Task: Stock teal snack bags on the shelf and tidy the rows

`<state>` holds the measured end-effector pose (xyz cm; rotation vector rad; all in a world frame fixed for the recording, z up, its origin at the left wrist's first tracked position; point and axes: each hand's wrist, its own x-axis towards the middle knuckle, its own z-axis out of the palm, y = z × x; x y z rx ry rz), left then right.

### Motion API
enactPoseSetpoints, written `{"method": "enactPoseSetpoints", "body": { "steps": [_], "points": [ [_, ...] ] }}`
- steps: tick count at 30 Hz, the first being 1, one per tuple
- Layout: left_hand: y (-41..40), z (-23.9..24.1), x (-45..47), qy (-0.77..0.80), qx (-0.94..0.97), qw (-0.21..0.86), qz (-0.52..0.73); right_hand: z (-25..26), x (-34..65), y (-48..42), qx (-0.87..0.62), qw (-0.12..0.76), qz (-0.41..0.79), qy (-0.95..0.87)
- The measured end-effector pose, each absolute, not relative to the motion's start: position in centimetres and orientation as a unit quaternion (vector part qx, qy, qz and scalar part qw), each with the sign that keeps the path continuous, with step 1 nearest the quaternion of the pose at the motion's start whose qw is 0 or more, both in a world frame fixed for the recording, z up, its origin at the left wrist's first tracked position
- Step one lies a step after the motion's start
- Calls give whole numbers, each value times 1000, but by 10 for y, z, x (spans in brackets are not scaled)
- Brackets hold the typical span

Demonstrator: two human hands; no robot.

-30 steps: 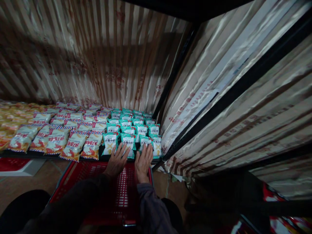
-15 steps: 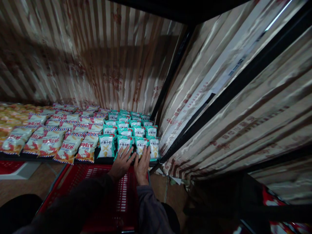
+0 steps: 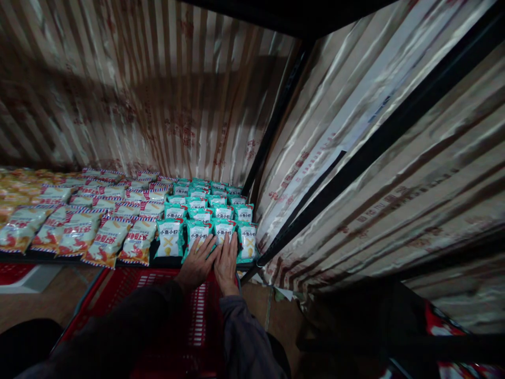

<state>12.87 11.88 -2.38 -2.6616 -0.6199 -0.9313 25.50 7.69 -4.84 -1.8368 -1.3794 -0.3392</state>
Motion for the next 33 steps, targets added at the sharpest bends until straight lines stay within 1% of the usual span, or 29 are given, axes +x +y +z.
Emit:
{"method": "enactPoseSetpoints", "body": {
  "steps": [8, 15, 22, 33],
  "points": [
    [120, -23, 138, -212, -916, 126, -316, -44, 258, 71, -732, 369, -157, -551],
    [118, -22, 141, -225, -914, 132, -311, -32, 290, 58, -772, 378, -195, -473],
    [117, -22, 151, -204, -917, 139, -313, -37, 304, 63, -793, 370, -183, -449],
    [121, -23, 162, -180, -921, 170, -301, -43, 314, 73, -792, 411, -169, -418]
  ]
}}
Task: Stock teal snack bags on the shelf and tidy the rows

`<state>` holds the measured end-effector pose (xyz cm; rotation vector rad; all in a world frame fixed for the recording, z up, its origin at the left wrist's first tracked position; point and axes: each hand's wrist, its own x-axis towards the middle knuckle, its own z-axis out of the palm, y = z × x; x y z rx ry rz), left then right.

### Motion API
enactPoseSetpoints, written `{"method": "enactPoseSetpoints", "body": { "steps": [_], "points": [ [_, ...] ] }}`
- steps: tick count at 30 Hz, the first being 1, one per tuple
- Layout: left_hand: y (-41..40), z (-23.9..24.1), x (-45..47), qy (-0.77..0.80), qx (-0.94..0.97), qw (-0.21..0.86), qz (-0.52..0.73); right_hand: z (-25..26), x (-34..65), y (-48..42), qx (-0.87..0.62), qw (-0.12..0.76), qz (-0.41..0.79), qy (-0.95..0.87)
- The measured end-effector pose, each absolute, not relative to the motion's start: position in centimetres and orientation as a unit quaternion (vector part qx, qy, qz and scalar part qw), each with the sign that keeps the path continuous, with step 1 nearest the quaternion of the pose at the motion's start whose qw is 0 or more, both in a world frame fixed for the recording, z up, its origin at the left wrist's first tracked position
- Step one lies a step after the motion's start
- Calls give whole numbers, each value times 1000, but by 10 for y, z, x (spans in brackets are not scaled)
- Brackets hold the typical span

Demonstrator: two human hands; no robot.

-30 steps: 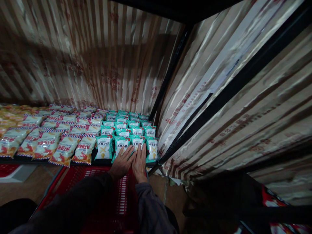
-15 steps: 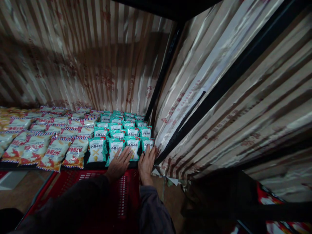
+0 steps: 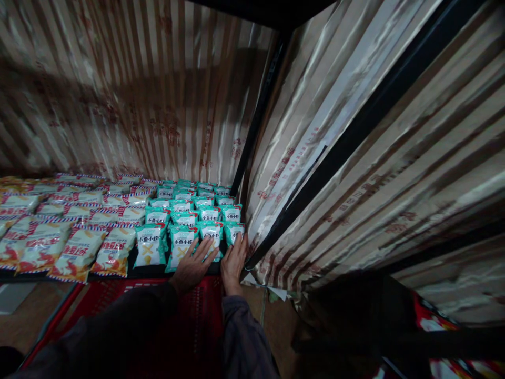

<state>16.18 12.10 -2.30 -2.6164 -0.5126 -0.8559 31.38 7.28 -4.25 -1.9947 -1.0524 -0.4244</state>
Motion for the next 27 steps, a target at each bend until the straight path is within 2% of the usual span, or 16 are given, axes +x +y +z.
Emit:
{"method": "enactPoseSetpoints", "body": {
  "steps": [12, 27],
  "points": [
    [123, -18, 161, -177, -922, 152, -310, -45, 320, 81, -775, 453, -162, -409],
    [123, -15, 161, -171, -924, 156, -305, -42, 315, 77, -792, 388, -157, -444]
  ]
}}
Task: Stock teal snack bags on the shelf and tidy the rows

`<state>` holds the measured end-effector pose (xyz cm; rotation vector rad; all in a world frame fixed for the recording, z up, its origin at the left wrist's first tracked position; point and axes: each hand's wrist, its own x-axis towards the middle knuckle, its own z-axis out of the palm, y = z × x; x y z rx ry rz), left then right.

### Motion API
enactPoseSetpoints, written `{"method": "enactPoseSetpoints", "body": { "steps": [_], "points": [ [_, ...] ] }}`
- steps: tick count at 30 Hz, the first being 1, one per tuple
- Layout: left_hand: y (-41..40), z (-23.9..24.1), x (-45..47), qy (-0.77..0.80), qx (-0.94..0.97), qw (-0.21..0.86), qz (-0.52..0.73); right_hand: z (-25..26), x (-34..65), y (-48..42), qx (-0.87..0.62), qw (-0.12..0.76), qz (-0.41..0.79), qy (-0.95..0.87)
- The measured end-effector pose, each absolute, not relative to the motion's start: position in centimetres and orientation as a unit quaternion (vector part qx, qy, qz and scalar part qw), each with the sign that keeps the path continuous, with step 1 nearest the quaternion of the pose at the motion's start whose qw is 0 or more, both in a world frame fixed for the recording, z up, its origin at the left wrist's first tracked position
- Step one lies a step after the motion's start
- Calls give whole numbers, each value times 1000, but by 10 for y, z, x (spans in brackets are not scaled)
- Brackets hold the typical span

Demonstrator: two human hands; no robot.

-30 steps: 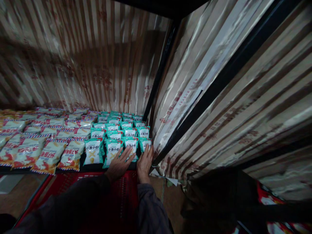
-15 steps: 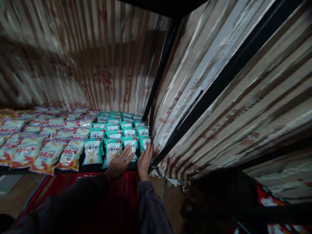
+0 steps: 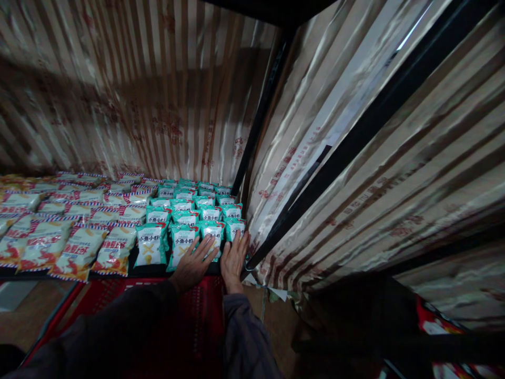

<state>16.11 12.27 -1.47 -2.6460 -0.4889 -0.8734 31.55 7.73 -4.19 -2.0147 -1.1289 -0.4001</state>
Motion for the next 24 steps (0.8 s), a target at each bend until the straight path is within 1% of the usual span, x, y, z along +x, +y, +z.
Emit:
{"method": "enactPoseSetpoints", "body": {
  "steps": [24],
  "points": [
    [125, -14, 160, -156, -932, 149, -291, -46, 309, 67, -793, 341, -173, -475]
  ]
}}
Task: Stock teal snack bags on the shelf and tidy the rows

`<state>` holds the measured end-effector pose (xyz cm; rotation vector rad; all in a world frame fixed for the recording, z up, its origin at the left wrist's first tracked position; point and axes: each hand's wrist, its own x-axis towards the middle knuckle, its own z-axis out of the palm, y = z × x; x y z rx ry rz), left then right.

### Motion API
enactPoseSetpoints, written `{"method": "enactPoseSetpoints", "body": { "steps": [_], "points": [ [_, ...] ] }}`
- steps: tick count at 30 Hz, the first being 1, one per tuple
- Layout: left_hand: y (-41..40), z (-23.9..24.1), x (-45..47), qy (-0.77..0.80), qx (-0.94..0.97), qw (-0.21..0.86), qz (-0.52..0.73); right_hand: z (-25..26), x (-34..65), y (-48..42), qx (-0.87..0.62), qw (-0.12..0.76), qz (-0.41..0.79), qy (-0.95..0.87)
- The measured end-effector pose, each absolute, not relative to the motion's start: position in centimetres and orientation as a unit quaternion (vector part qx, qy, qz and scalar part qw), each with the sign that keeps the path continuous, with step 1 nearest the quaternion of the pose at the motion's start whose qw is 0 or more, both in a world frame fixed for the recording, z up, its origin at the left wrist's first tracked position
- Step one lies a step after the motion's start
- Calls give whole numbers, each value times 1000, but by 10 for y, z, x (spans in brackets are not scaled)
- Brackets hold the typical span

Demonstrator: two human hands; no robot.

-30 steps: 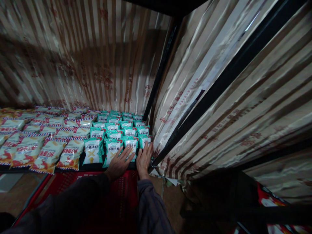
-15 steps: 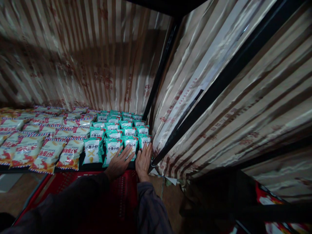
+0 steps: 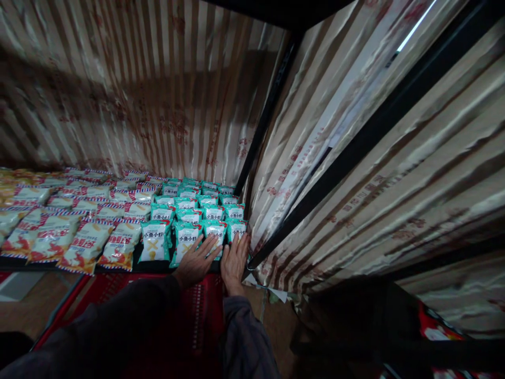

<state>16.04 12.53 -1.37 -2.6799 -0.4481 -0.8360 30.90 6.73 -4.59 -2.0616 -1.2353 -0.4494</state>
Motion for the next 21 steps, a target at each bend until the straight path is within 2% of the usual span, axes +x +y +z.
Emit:
{"method": "enactPoseSetpoints", "body": {
  "steps": [13, 21],
  "points": [
    [128, -9, 146, -147, -936, 170, -272, -42, 306, 63, -789, 338, -184, -479],
    [121, -18, 126, -196, -923, 160, -290, -36, 298, 60, -786, 339, -200, -477]
  ]
}}
